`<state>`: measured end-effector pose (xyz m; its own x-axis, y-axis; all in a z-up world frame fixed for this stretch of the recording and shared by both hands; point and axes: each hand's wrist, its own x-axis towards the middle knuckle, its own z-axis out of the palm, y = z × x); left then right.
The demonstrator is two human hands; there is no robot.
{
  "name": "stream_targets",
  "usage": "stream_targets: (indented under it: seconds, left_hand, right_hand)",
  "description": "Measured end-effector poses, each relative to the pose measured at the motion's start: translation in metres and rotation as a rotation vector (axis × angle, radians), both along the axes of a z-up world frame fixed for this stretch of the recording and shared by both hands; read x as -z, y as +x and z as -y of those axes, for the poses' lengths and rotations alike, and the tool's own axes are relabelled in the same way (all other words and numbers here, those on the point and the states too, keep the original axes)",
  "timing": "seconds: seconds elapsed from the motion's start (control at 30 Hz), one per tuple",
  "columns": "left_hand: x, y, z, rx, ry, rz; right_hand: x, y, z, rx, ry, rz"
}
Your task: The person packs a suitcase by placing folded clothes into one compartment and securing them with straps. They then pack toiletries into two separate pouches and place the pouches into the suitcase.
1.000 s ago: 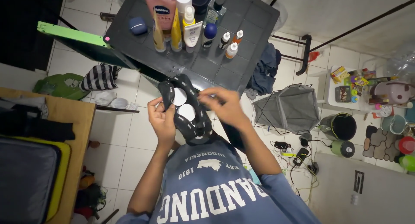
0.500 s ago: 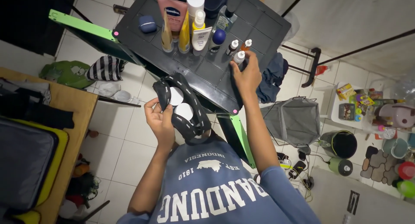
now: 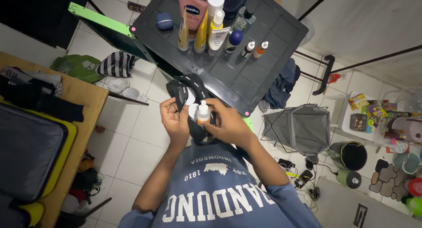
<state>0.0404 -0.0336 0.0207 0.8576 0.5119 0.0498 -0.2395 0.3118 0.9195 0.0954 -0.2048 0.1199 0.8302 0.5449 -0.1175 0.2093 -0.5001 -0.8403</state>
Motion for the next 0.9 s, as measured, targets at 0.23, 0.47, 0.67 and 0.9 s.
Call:
stream_targets:
  seconds: [0.23,0.47,0.67,0.9]
  left_hand:
    - [0.003,-0.003,0.001,0.03,-0.05,-0.006]
    - [0.007,-0.005,0.001,0.004,-0.014,0.034]
    - [0.001,0.0,-0.001,-0.011,-0.064,-0.017]
    - [-0.009,0.005,0.008,-0.013,-0.086,-0.022]
  right_hand:
    - [0.008,-0.003,-0.023,-0.251,-0.304,0.132]
    - [0.025,-0.011,-0.023,-0.306,-0.332,0.132]
    - [0.013,0.014,0.014,-0.144,0.248,0.048]
    - [0.024,0.101,0.052,0.488,0.101,0.285]
